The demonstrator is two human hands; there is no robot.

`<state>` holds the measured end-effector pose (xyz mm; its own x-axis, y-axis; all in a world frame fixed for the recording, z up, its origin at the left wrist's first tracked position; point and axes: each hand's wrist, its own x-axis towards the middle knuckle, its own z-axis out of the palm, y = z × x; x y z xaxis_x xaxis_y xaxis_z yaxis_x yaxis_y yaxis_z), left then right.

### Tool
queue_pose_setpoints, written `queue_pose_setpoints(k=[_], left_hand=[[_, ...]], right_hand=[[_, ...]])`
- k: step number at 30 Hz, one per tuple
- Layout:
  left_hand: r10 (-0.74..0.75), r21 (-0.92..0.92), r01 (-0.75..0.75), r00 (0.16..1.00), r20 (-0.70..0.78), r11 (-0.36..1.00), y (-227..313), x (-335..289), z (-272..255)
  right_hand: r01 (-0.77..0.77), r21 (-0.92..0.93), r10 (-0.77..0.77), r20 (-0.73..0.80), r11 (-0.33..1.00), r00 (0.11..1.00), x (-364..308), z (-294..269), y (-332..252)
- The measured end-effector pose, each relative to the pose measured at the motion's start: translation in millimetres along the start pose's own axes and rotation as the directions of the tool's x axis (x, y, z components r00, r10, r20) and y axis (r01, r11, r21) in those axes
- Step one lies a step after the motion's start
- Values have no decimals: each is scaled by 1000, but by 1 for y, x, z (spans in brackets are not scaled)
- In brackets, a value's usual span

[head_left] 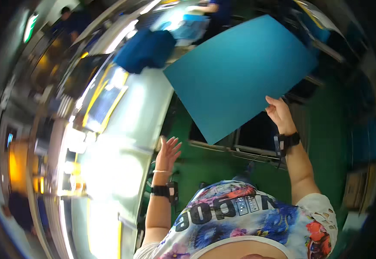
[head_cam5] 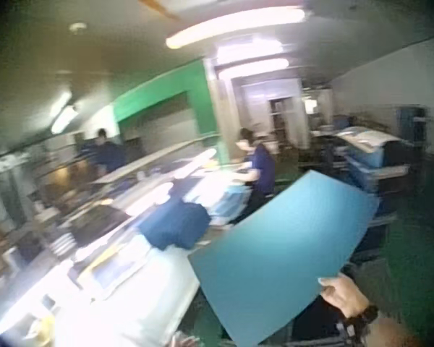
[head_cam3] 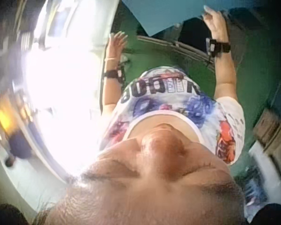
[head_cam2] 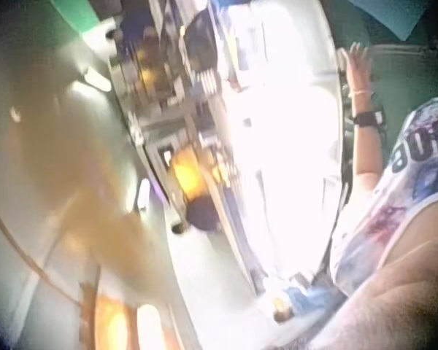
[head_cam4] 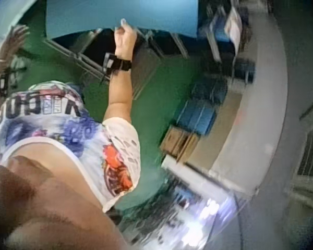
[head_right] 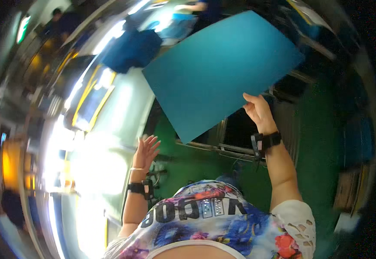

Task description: Inspecting and sorting electronic or metal grid panels and placing them into vertical storage racks.

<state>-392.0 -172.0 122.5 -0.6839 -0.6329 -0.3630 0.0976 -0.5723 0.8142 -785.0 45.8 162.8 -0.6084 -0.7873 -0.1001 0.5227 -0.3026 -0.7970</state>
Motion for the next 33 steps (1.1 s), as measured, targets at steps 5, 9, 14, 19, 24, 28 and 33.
queue_pose_setpoints(k=[5, 9, 14, 19, 24, 28, 33], left_hand=[[60, -278, -86, 993, -100, 957, 9, -53, -32], [-4, -311, -125, 924, -381, 942, 10, -83, -83], [231, 243, -102, -115, -966, 965, -71, -125, -179], [85, 134, -127, -333, -939, 983, -76, -216, -219], [116, 50, 145, -497, -860, 988, -98, -281, -283], [214, 103, 236, -508, -834, 966, -109, -291, -322], [293, 88, 383, -519, -803, 920, -120, -298, -341]], right_hand=[[-183, 156, 169, 100, 971, 981, 8, 90, 99], [-390, -131, 401, 63, 911, 914, -12, 164, 191], [-702, -237, 737, 307, 672, 602, -53, 226, 289], [-310, -881, 902, 412, 357, -131, -8, 240, 306], [-217, -736, 766, 603, 642, 221, 154, 334, 267], [-403, -396, 563, 646, 825, 516, 290, 448, 302], [-432, -283, 514, 536, 857, 669, 326, 572, 350]])
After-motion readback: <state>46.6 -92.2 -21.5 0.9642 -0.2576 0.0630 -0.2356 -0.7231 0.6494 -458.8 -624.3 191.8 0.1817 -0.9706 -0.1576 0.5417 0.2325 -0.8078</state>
